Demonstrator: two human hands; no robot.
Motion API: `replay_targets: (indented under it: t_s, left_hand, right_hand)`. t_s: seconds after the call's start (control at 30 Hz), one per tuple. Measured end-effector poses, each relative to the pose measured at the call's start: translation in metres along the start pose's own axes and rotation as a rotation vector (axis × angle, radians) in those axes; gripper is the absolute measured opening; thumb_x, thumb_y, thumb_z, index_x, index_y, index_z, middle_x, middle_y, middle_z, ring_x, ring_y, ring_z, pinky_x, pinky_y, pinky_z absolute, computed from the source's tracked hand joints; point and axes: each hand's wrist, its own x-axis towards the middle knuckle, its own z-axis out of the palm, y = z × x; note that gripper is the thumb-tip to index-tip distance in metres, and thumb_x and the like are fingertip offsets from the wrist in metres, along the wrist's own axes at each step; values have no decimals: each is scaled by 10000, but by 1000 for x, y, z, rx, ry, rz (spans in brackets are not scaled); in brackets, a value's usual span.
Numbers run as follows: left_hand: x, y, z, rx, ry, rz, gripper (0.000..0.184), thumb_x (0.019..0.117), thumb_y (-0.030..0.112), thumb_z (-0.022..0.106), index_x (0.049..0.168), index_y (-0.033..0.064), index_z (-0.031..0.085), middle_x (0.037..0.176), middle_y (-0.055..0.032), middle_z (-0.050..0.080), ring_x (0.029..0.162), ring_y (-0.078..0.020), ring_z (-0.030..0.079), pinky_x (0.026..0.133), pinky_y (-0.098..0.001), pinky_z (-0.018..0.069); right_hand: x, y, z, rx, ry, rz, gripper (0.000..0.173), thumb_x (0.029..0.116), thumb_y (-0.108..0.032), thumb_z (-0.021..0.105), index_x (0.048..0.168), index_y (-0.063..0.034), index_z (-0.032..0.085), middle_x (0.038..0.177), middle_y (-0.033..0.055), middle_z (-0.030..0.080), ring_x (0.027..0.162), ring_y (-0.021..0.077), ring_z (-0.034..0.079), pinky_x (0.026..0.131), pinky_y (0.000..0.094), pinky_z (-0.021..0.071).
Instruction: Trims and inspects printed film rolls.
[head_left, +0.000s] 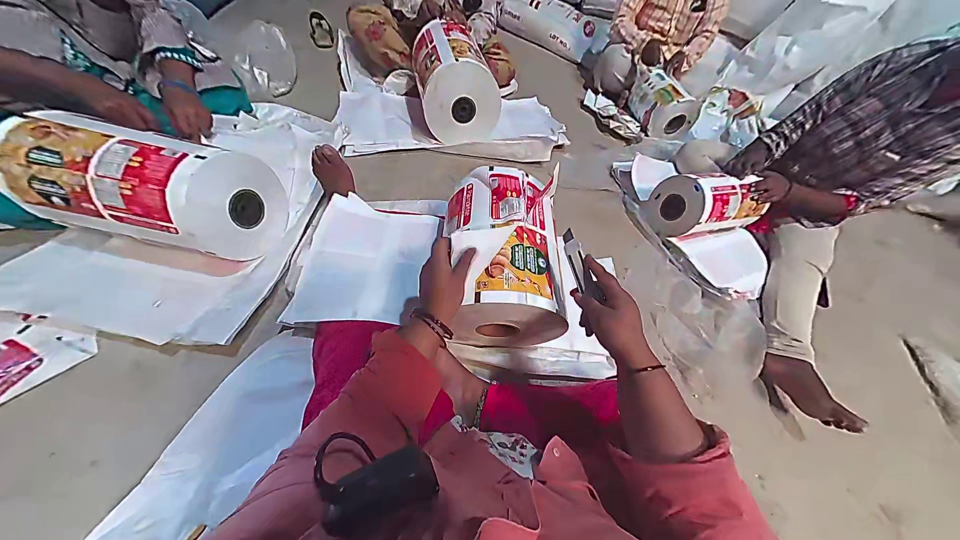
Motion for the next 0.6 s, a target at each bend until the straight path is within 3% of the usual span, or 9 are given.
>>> replay_targets:
  t_s: [0.07,0.1,0.17,0.23,0.33,0.47,0.6]
  left_hand:
    - [-1,-6,-1,88,-63,64,656,923,441,756,1347,-23,568,1085,-256,711,999,-415,708,888,-639,543]
    - [2,-10,1,87,-76,94,591,915,444,761,1262,-19,640,1035,-232,727,964,-394,716,870,-637,546]
    - [4,-19,3,51,-83,147,428,993,384,672,1148,-14,701,981,-195,734,924,-343,720,856,-596,557]
    - [6,-22,4,14,-79,163,378,1022,344,632,1144,-4,709,978,-175,741,920,-313,727,860,-573,566]
    - [6,-20,3,34,-124,142,356,1032,329,613,1151,3,695,941,-170,730,888,-317,720,822,-573,565]
    - [8,-21,3,64,-129,171,354,1014,350,634,1167,39,708,958,-143,746,902,-301,730,826,-566,573]
    - [8,-22,4,77,-124,187,352,1032,353,605,1151,38,707,961,-148,739,908,-307,726,821,-566,570]
  right_hand:
    - [17,-20,4,-142,-49,-1,558,1054,-164,567,1582,-262,413,930,122,679,523,155,556,510,341,513]
    - [27,-32,5,-239,-74,-2,543,1060,-188,567,1577,-263,421,936,137,677,539,187,568,530,381,524]
    - [49,-55,10,-396,-120,16,527,1055,-203,570,1564,-263,447,1012,159,692,605,246,624,585,461,557]
    - [72,-75,16,-485,-113,15,531,1048,-199,573,1563,-259,454,1095,160,700,671,269,661,629,487,571]
    - [99,-92,26,-583,-89,18,512,1041,-182,553,1547,-220,479,1099,159,709,757,295,693,690,512,578]
    - [121,-98,38,-631,-110,51,444,1023,-164,538,1465,-198,568,1019,158,714,719,284,684,666,509,576]
    - [127,-103,35,-637,-159,79,436,1024,-187,546,1459,-193,575,1020,158,710,717,275,684,662,498,579]
